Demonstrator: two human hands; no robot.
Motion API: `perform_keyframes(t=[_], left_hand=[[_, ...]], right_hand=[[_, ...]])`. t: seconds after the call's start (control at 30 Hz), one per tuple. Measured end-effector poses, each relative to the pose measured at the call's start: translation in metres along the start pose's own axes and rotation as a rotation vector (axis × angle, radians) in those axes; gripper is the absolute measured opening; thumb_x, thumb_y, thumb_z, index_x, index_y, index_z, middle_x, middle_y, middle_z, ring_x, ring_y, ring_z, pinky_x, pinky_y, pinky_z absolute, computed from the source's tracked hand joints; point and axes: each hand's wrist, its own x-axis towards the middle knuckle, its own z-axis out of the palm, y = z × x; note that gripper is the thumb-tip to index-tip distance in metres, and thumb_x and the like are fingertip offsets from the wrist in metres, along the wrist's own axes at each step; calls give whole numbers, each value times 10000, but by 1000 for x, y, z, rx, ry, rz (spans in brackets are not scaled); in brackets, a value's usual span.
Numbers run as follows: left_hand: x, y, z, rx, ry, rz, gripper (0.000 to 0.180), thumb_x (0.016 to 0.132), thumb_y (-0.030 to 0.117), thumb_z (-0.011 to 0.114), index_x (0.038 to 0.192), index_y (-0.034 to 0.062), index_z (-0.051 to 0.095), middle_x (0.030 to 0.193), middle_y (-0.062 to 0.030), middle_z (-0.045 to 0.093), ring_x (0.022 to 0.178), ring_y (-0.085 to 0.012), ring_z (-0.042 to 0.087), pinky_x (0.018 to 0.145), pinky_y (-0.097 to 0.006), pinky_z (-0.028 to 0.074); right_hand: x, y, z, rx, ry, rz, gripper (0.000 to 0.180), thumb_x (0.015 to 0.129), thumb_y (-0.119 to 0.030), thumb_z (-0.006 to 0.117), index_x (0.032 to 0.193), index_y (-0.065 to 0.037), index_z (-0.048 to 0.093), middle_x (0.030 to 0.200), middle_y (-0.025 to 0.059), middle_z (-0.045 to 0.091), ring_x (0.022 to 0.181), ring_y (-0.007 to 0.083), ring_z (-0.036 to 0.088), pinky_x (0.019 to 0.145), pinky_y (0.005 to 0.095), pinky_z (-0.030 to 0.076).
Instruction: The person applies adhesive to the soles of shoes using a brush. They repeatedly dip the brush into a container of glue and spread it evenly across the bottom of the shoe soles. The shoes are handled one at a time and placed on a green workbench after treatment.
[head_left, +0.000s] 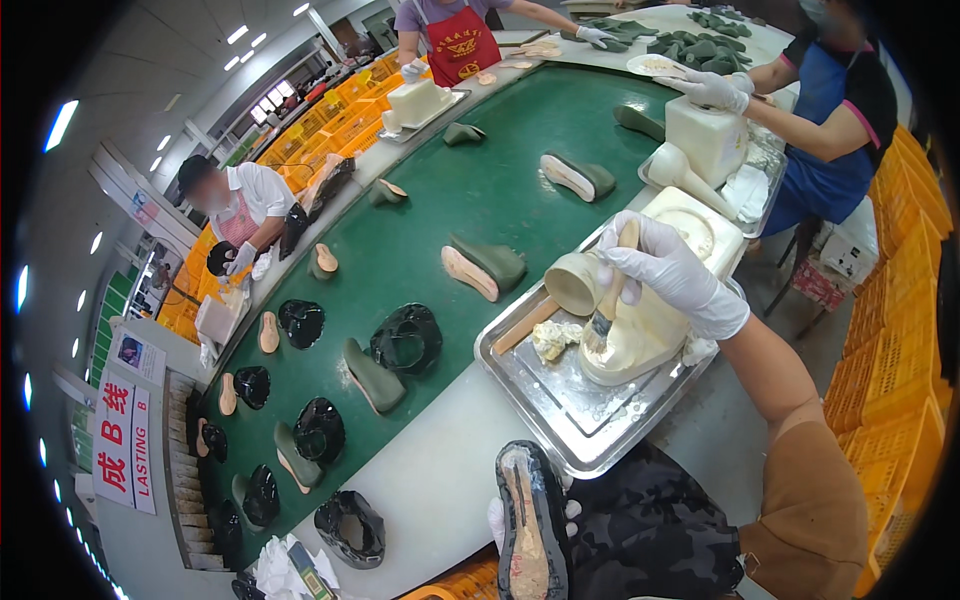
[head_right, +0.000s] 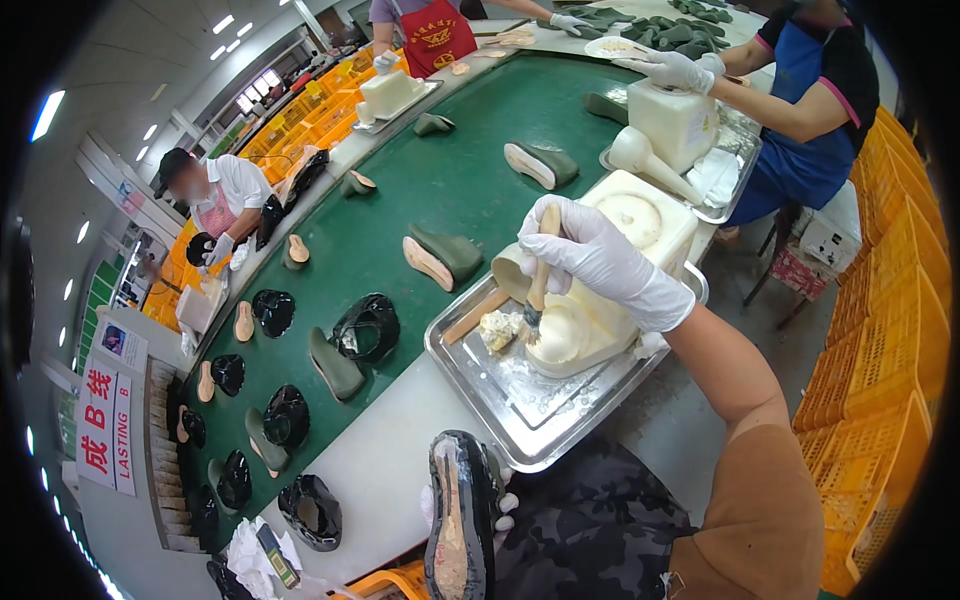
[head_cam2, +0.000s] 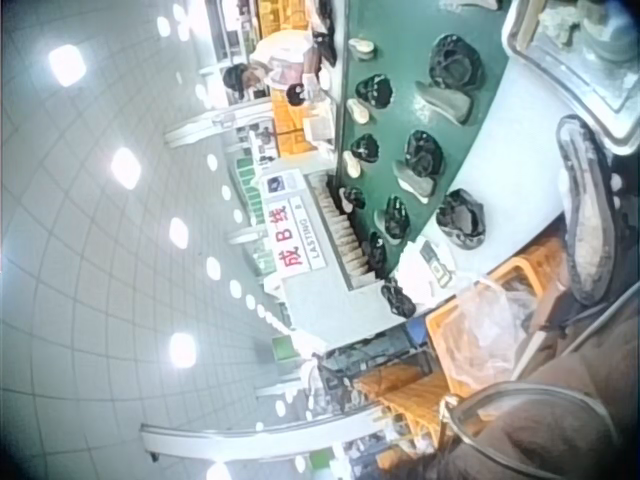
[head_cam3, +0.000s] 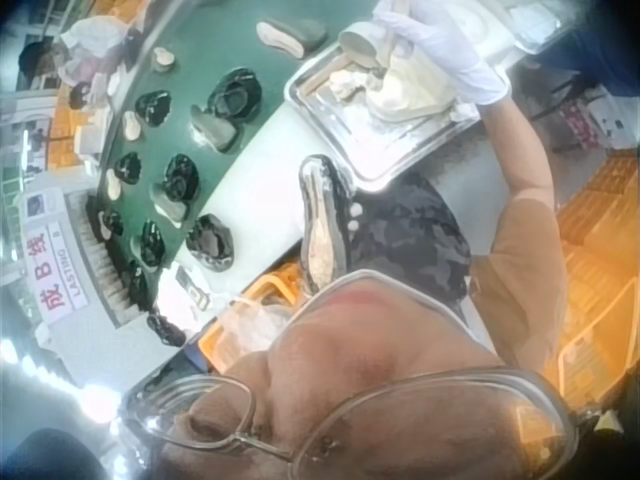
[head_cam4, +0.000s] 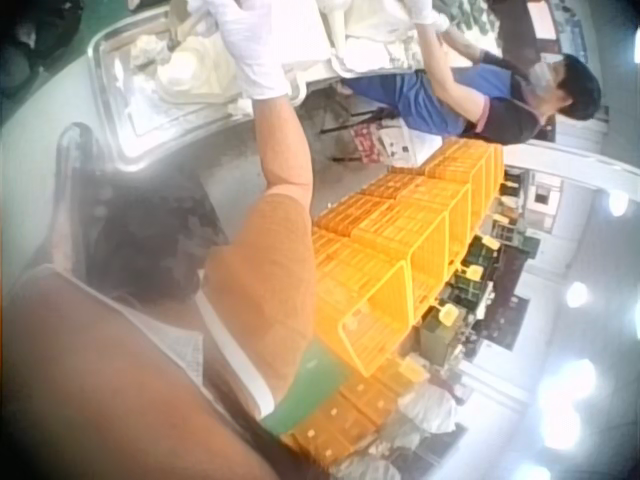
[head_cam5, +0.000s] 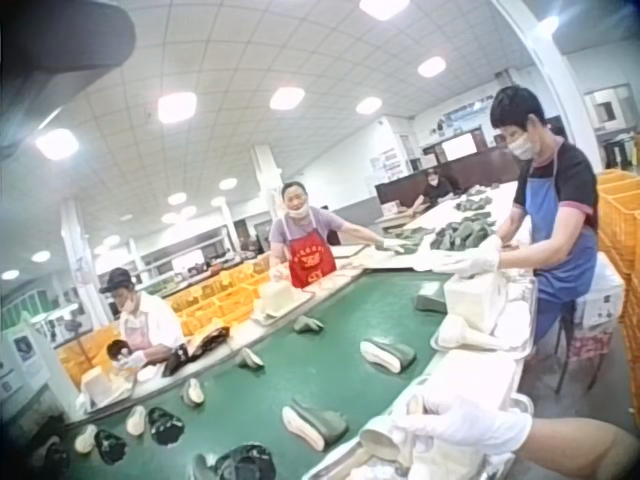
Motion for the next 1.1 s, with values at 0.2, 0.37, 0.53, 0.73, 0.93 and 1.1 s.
perform_keyframes(t=[0.2,0.37,0.53,0.73,0.93,1.1], left_hand=[[0,-7,9,-47,5,31,761,826,543,538,1387,111,259,1354,-216,319,1048,-370,466,859,-439,470],[1,-6,11,-47,6,10,760,823,554,535,1383,115,268,1349,-212,326,1045,-365,471,845,-431,474],[0,-3,15,3,9,1,751,826,549,534,1376,108,276,1323,-211,349,1046,-368,475,837,-436,479],[-4,4,8,-81,-24,-109,750,825,543,538,1378,111,275,1324,-212,343,1058,-375,468,853,-446,478],[-2,-5,10,-197,-89,-33,741,843,432,557,1404,103,200,1333,-273,303,1121,-457,431,897,-544,452],[-6,6,-1,-152,-46,-145,786,826,507,557,1392,84,211,1328,-229,305,1080,-387,439,928,-472,463]], right_hand=[[0,0,0,-2,-9,-11,115,901,-178,543,925,-69,518,745,7,612,544,25,516,473,151,420],[0,-1,2,-1,10,8,116,898,-179,548,923,-69,522,742,10,612,545,28,519,469,153,422],[1,1,2,-1,22,18,115,893,-177,557,915,-68,526,730,12,613,524,33,515,460,158,420],[2,2,1,0,25,-2,115,888,-176,563,904,-67,529,725,13,614,500,35,507,450,163,416],[2,2,3,-10,10,-10,114,889,-171,561,905,-65,521,727,17,615,500,35,505,451,163,415],[1,2,1,9,19,7,112,890,-167,558,911,-65,519,731,17,614,509,36,507,455,161,417]])
